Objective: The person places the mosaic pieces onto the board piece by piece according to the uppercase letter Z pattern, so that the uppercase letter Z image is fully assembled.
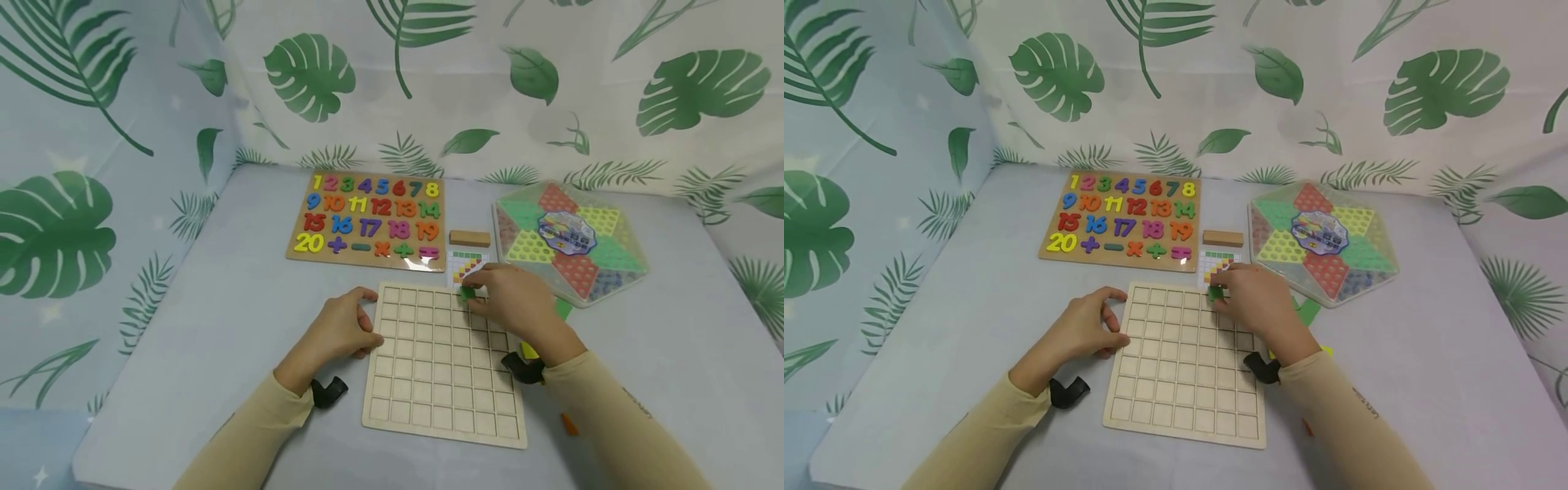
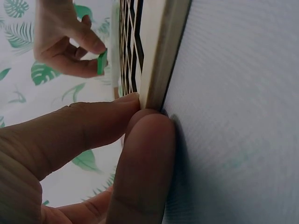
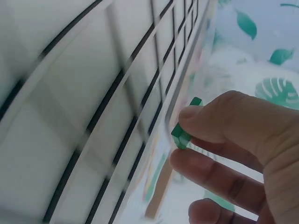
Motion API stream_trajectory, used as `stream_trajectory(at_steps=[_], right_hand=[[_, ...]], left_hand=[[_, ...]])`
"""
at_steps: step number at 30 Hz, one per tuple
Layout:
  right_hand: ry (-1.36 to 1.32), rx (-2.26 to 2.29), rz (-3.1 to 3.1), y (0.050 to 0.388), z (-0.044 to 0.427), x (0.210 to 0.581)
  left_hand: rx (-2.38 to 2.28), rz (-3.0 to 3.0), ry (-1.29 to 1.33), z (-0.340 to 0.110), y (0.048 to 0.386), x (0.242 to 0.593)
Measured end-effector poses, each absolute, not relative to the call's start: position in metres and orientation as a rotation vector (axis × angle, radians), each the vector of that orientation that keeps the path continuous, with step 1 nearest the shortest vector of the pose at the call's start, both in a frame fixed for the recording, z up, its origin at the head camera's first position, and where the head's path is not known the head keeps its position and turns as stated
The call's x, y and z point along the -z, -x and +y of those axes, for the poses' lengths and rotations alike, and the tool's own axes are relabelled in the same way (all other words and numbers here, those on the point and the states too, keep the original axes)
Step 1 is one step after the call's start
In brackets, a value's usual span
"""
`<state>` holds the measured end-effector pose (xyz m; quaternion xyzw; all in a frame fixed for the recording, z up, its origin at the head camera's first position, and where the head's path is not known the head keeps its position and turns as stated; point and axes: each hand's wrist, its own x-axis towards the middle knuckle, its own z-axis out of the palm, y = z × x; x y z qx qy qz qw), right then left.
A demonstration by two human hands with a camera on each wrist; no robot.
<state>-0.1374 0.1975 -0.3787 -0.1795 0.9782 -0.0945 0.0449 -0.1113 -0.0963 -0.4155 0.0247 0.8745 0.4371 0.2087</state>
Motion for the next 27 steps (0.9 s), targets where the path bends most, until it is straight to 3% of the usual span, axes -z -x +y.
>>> stream_trajectory(at_steps=[15, 27], right_hand=[[0.750, 0.267, 2.919, 0.153, 0.130, 0.388], [0.746, 0.176, 2.924, 0.159, 0.110, 0.391]], left_hand=[[-1.236, 2.412, -0.076, -0.097, 0.111, 0.417], [-1.237, 2.422, -0.087, -0.097, 0.111, 0.415]])
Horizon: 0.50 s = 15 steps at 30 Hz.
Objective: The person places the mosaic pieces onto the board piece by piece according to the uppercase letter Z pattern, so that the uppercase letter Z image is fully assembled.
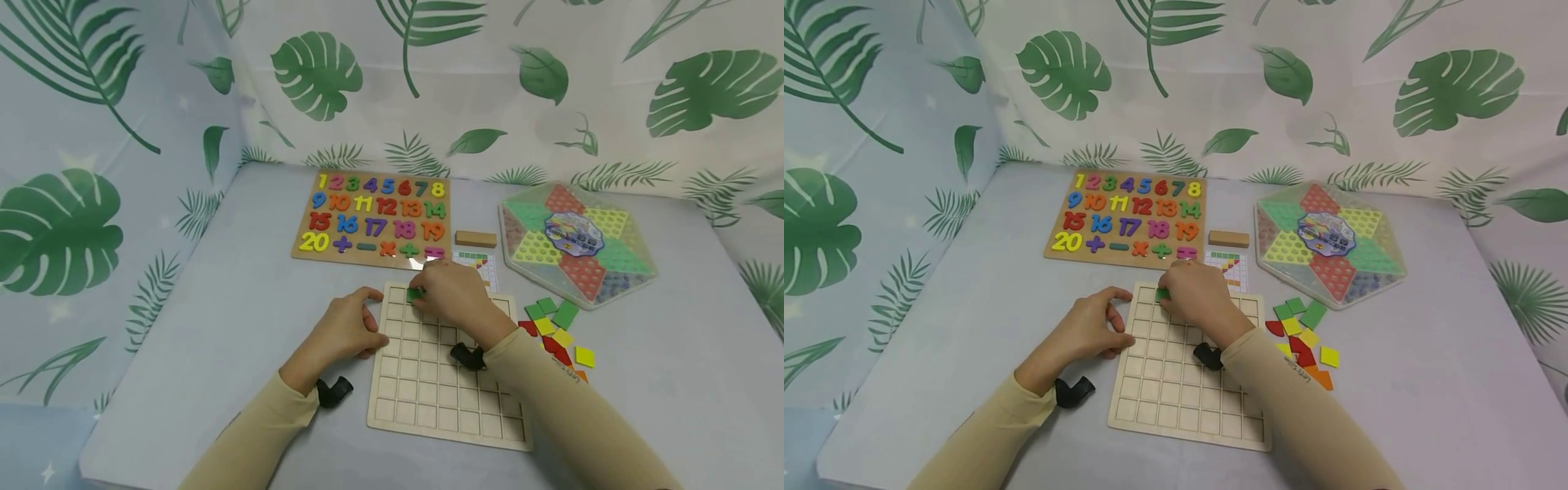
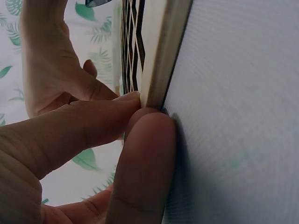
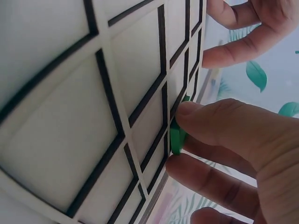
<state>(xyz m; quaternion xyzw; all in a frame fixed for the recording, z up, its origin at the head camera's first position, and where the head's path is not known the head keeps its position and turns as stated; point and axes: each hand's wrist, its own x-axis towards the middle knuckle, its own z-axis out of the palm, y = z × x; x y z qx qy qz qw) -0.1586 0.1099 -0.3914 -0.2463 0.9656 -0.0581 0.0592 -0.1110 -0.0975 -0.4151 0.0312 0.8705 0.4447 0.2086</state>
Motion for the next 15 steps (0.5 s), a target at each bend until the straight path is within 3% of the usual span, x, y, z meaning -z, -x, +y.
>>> stream_trajectory(at_steps=[15], right_hand=[[0.663, 0.251, 2.915, 0.154, 0.133, 0.384]], left_hand=[[-1.224, 2.419, -0.073, -0.096, 0.112, 0.415]])
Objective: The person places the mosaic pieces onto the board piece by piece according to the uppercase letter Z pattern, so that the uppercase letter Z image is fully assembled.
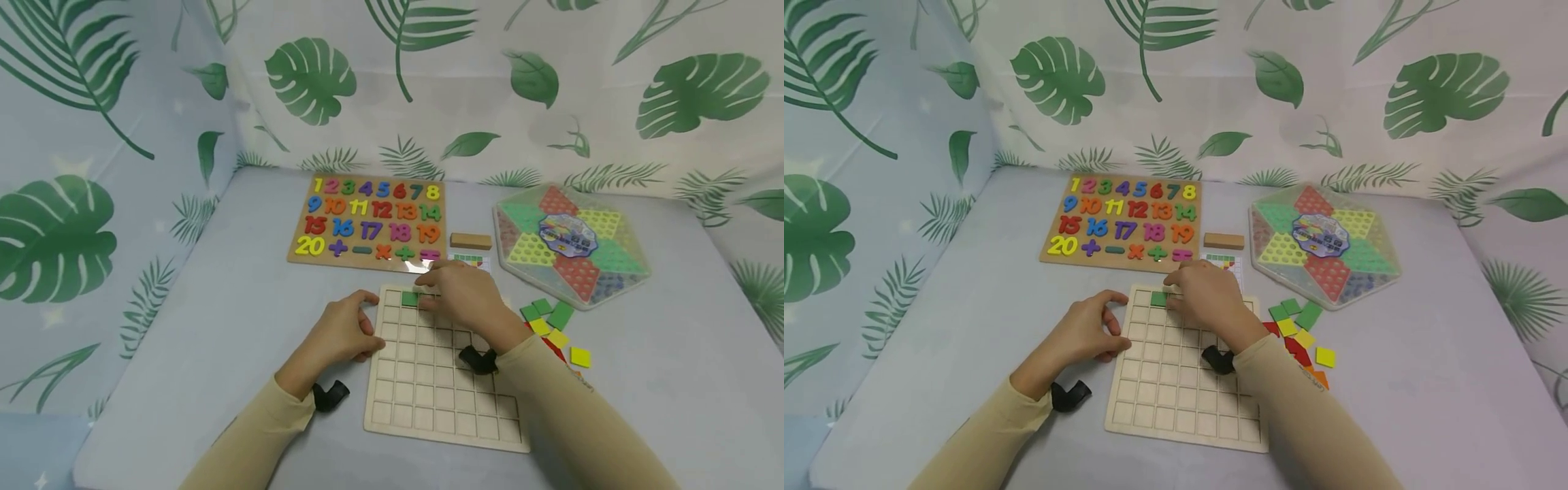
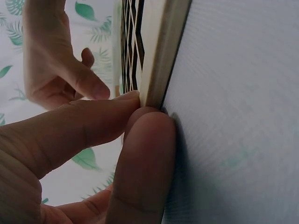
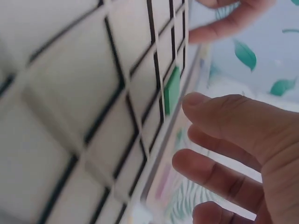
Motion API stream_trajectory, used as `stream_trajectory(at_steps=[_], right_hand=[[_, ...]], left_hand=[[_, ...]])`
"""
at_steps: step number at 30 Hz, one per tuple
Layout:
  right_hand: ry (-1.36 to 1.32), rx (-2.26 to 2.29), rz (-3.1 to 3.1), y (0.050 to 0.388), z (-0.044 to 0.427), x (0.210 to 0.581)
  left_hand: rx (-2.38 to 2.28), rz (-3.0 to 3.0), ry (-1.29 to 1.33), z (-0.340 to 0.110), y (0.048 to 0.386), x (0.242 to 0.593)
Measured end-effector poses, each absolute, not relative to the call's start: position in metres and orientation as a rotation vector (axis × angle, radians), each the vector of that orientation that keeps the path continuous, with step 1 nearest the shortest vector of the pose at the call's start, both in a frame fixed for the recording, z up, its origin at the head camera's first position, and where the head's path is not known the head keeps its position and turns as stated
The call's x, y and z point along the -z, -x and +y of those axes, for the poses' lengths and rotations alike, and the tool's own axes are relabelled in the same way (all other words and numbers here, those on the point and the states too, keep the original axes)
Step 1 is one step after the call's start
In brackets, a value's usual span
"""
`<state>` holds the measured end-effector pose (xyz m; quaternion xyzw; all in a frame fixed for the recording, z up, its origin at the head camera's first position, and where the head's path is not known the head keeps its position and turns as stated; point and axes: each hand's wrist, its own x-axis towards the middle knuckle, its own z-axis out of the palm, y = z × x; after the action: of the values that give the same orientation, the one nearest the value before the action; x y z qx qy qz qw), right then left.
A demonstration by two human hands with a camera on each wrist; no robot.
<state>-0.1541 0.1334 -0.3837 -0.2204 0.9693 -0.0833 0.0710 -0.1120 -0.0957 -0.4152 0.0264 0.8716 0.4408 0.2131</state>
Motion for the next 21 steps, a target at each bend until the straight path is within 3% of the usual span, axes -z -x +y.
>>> stream_trajectory(at_steps=[12, 21], right_hand=[[0.609, 0.343, 2.968, 0.148, 0.191, 0.375], [0.377, 0.310, 2.904, 0.130, 0.251, 0.377]], left_hand=[[-1.252, 2.418, -0.055, -0.099, 0.110, 0.416], [-1.269, 2.411, -0.073, -0.098, 0.109, 0.416]])
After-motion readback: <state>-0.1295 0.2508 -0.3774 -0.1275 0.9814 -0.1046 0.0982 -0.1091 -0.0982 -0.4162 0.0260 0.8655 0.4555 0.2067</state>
